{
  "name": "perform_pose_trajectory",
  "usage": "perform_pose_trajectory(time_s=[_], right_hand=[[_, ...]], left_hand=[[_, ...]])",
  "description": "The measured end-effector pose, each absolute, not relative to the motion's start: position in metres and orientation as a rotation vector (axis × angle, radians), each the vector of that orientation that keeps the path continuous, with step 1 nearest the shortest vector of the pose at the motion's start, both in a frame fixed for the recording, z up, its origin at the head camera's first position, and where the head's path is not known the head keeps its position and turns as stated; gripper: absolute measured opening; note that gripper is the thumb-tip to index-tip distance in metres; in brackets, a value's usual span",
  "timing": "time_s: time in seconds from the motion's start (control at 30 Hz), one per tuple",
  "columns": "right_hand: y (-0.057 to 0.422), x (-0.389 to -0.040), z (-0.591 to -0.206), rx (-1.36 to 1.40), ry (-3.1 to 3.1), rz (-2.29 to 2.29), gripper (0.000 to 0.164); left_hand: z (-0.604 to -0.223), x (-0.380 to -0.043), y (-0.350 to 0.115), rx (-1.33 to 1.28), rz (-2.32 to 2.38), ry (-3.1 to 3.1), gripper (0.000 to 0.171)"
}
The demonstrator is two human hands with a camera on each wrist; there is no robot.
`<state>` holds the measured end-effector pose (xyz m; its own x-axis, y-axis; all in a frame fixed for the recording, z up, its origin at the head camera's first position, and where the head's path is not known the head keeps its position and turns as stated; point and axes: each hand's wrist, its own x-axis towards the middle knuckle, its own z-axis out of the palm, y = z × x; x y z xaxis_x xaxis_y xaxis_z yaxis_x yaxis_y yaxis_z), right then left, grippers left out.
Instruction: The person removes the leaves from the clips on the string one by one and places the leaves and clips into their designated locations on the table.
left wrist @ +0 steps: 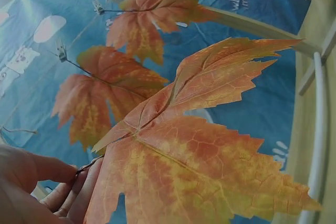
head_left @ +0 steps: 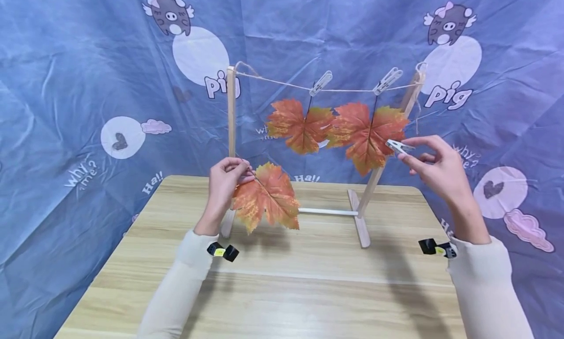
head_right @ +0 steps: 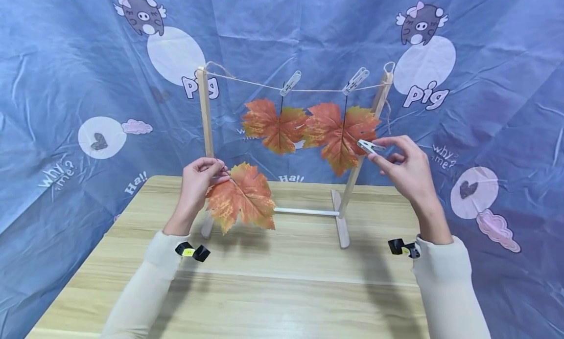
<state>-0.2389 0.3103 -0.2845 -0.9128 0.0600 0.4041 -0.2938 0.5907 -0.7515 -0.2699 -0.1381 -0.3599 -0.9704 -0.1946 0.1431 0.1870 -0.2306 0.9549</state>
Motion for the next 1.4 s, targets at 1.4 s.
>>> perform_pose_trajectory(time_s=[1.4], right_hand=[[0.368, -0.272, -0.424, 0.018, -2.74, 1.216, 0.04]], left_hand=[[-0.469, -0.264, -0.119, 0.415, -2.52, -1.684, 0.01]])
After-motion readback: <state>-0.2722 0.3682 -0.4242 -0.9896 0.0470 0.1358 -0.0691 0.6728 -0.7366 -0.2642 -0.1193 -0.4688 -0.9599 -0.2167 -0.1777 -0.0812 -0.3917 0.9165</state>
